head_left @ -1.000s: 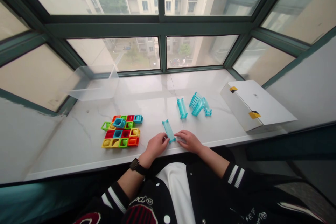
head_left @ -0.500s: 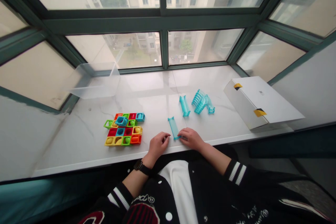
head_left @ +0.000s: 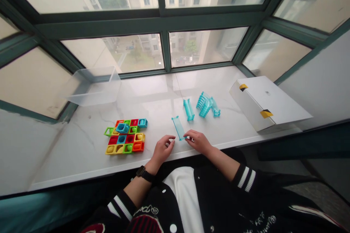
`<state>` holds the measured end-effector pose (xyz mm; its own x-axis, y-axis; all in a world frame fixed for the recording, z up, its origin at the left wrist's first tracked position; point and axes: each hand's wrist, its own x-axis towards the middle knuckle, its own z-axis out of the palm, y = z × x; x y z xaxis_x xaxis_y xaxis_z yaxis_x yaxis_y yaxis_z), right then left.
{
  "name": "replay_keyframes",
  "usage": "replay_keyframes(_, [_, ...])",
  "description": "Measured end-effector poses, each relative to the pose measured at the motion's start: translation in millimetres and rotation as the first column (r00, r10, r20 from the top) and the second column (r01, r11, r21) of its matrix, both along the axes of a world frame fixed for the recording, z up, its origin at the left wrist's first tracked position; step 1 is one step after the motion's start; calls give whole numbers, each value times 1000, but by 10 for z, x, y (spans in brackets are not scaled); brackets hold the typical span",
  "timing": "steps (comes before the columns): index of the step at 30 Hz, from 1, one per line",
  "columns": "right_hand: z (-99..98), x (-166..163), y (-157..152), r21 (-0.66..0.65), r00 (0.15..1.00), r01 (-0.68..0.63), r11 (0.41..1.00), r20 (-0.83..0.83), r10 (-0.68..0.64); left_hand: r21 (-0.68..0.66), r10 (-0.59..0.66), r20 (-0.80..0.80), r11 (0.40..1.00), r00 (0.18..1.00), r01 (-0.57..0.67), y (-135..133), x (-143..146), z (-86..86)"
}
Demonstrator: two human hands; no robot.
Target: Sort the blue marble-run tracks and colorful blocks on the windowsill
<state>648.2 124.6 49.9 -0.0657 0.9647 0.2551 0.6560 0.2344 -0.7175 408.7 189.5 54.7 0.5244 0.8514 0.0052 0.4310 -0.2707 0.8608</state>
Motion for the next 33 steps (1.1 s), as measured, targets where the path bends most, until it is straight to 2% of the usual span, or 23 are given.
replay_keyframes(7, [260, 208, 167, 114, 986, 161, 980, 12, -164, 43, -57, 173, 998, 983, 51, 65, 356, 210])
replay_keyframes(13, [370, 390, 423, 151, 948, 304, 941, 49, -314, 59, -129, 220, 991, 967, 119, 240, 695, 274])
replay_keyframes(21, [407, 462, 664, 71, 918, 377, 923, 103, -383, 58, -115, 228, 993, 967, 104, 406, 950, 208])
replay_keyframes(33, [319, 467, 798, 4, 890, 425, 905, 181, -418, -11, -87, 200, 996, 976, 91, 404, 1040, 164])
